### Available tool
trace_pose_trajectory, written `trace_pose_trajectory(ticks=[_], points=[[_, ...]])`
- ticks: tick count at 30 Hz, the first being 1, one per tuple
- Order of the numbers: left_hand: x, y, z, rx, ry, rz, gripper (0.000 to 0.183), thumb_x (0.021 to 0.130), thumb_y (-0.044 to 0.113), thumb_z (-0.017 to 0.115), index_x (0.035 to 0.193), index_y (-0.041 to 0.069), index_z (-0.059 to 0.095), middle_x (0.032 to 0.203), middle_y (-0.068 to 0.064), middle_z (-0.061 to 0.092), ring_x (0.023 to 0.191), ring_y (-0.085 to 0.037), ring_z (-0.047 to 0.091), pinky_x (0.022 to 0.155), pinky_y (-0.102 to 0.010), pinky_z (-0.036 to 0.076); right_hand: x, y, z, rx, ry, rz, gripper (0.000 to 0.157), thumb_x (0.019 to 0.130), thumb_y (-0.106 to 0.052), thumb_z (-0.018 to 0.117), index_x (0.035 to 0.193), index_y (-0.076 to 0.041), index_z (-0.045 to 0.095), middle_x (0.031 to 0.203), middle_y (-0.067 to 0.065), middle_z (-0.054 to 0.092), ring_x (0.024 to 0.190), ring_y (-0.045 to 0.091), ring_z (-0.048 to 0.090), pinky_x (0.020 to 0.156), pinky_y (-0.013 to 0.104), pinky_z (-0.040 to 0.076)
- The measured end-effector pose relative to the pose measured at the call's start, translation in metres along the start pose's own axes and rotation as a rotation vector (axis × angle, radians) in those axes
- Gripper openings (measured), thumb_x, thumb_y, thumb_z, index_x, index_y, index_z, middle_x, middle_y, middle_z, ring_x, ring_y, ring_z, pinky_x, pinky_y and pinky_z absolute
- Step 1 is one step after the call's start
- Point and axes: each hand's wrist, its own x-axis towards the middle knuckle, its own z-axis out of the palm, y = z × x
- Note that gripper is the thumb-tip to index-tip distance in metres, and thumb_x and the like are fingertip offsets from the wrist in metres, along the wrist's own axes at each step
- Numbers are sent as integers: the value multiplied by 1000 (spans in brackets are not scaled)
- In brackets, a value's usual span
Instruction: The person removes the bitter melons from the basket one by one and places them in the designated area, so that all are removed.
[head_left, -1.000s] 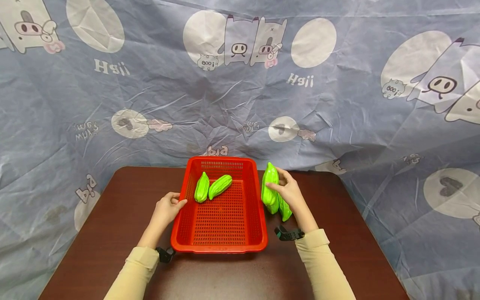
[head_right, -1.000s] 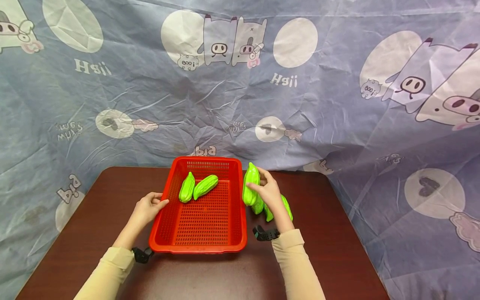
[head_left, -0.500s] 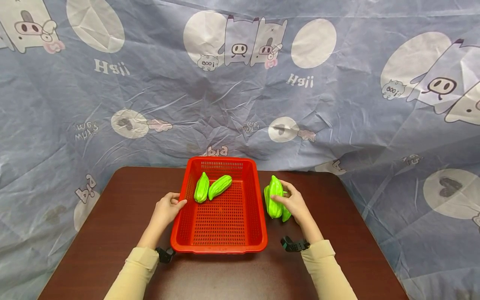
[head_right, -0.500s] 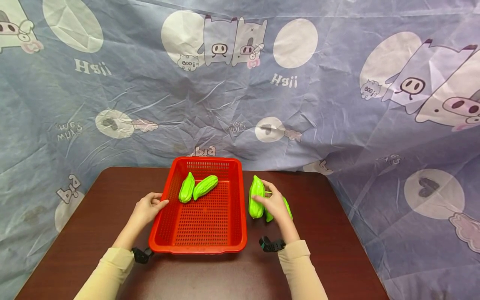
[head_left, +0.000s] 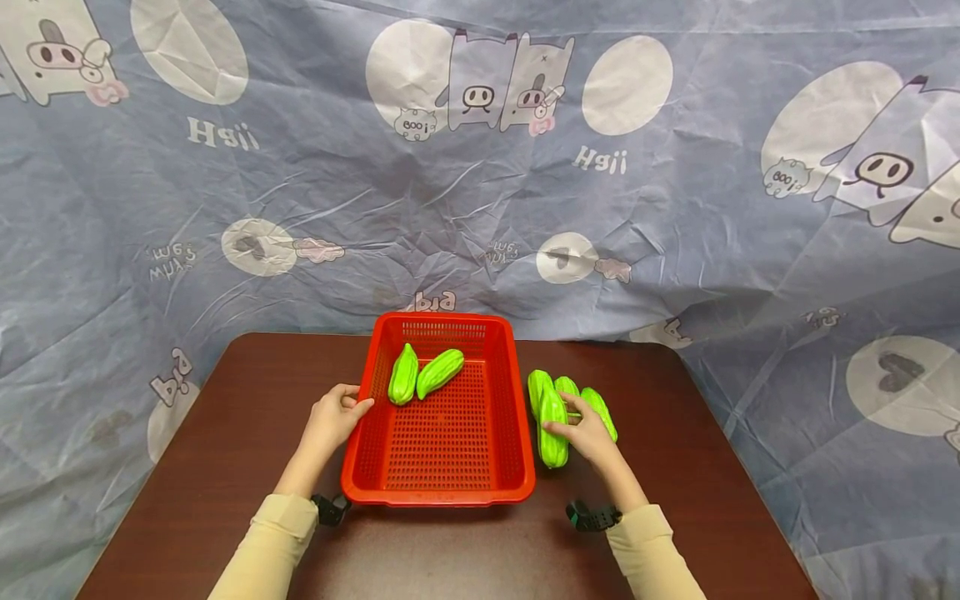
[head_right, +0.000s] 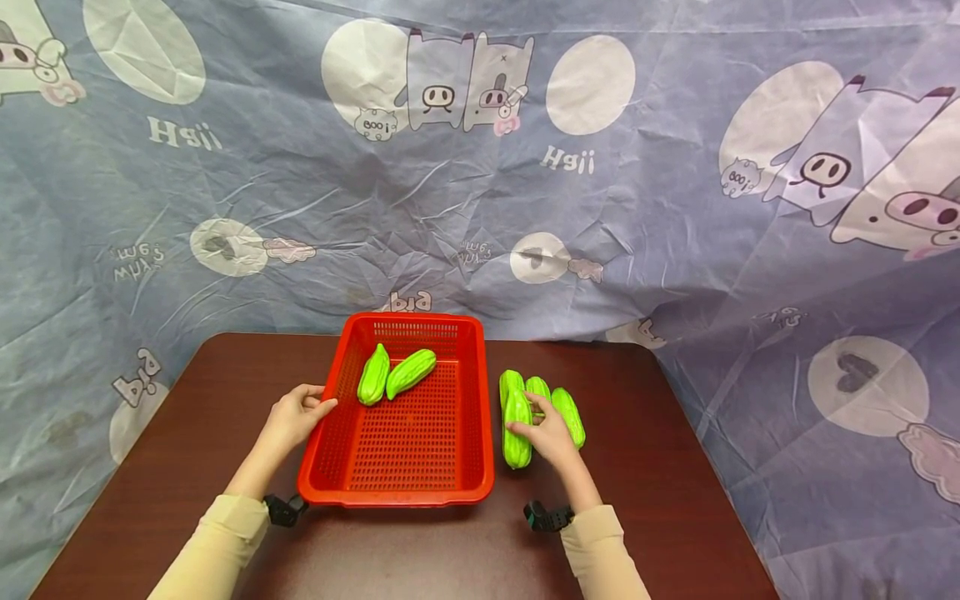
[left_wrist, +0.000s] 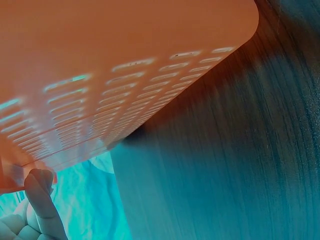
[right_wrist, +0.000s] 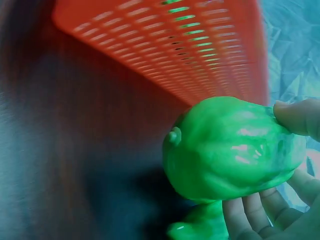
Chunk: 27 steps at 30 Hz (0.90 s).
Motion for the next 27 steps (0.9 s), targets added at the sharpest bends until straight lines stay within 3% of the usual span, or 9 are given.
trace_pose_trajectory(ticks=[6, 12, 20, 27], points=[[0, 0, 0, 3, 2, 6, 44, 93, 23, 69, 124, -6, 59, 91, -18, 66, 80, -26, 65, 70, -38, 56, -8, 13, 4, -71, -1, 1, 75, 80, -18, 80, 144, -1, 45, 129, 26, 54, 109, 36, 57, 81, 35, 51], [0, 0, -1, 0, 0, 9, 44, 93, 23, 69, 124, -6, 59, 90, -17, 66, 79, -26, 64, 70, -38, 55, -15, 24, 6, -127, -71, 25, 76, 79, -23, 80, 144, -1, 47, 133, 25, 54, 118, 37, 52, 94, 50, 48], [0, 0, -1, -3, 1, 1, 45, 93, 23, 69, 125, -6, 58, 90, -18, 65, 78, -25, 64, 69, -37, 55, -21, 33, 7, -86, -115, 60, 73, 79, -22, 80, 141, 1, 49, 123, 25, 59, 106, 31, 61, 82, 41, 54], [0, 0, -1, -2, 3, 5, 44, 93, 23, 69, 124, -7, 58, 90, -18, 66, 78, -25, 65, 70, -38, 56, -25, 35, 8, -47, -137, 110, 72, 81, -21, 80, 141, 3, 47, 122, 23, 61, 98, 24, 65, 77, 40, 56]])
